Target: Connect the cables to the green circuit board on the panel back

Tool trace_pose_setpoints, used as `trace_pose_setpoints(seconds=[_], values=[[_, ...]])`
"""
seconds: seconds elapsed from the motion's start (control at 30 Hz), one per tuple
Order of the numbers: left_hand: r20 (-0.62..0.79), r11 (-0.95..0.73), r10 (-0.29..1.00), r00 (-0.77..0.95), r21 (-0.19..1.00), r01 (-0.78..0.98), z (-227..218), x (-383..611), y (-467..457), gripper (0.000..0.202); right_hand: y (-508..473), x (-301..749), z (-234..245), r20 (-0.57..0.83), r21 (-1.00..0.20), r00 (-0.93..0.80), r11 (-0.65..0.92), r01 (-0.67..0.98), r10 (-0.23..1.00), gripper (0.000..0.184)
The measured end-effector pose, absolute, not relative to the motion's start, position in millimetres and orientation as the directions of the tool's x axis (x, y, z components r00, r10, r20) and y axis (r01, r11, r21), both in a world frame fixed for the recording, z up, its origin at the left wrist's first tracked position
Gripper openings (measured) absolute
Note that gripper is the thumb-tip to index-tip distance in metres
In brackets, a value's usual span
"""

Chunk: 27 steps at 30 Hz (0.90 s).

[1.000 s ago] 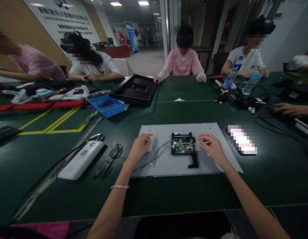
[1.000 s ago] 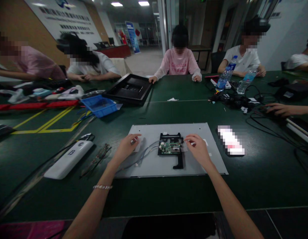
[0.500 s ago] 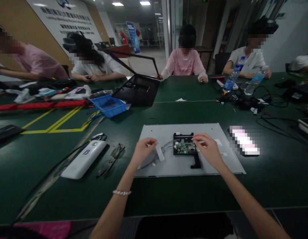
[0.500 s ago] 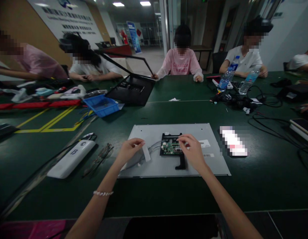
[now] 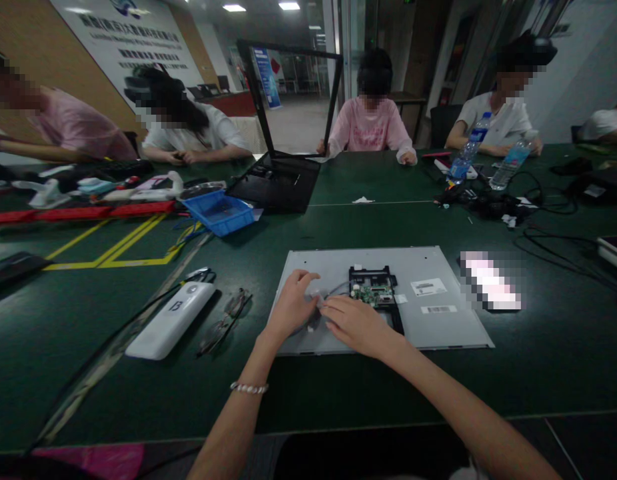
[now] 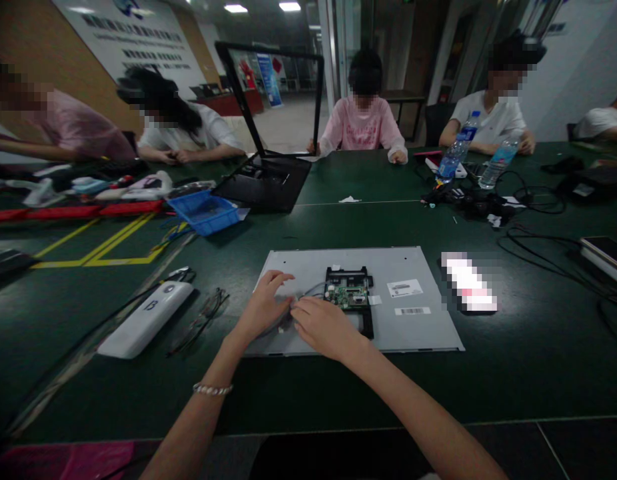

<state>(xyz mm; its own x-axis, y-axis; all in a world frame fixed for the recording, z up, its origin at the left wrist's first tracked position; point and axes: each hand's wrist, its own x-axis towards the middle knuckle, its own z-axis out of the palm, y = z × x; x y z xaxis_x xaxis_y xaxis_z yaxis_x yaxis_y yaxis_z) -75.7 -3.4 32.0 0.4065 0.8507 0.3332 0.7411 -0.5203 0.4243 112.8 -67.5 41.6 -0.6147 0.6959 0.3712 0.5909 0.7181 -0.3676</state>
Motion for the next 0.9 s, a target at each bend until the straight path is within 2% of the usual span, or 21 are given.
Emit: trace_pose_setpoints(seconds=[0.1, 0.2, 0.4, 0.53, 0.77, 0.9], values=[[0.265, -0.559, 0.829, 0.492, 0.404, 0.724, 32.0, -75.1, -2.6, 0.025, -69.2, 110.9, 34.3, 0.351, -0.266, -0.653, 0.740, 0.618, 0.671, 0.026], [0.210, -0.591, 0.804, 0.556, 0.389, 0.707, 33.2, -75.8, -2.6, 0.017, -72.6, 110.9, 29.2, 0.323, -0.231, -0.664, 0.736, 0.636, 0.675, 0.025], [0.155, -0.613, 0.777, 0.610, 0.404, 0.679, 38.5, -79.2, -5.3, 0.010, -80.2, 114.4, 26.8, 0.290, -0.247, -0.686, 0.745, 0.620, 0.667, 0.032], [0.125, -0.614, 0.764, 0.634, 0.445, 0.652, 38.5, -83.6, -4.8, 0.017, -87.3, 113.4, 29.3, 0.244, -0.271, -0.683, 0.725, 0.633, 0.688, 0.046], [0.085, -0.542, 0.797, 0.597, 0.537, 0.647, 32.6, -85.2, 1.0, 0.017, -102.6, 103.0, 29.9, 0.180, -0.256, -0.637, 0.661, 0.705, 0.749, 0.063], [0.103, -0.552, 0.797, 0.595, 0.523, 0.649, 30.6, -83.6, 3.0, 0.013, -112.2, 101.6, 26.0, 0.160, -0.280, -0.609, 0.627, 0.727, 0.777, 0.068]])
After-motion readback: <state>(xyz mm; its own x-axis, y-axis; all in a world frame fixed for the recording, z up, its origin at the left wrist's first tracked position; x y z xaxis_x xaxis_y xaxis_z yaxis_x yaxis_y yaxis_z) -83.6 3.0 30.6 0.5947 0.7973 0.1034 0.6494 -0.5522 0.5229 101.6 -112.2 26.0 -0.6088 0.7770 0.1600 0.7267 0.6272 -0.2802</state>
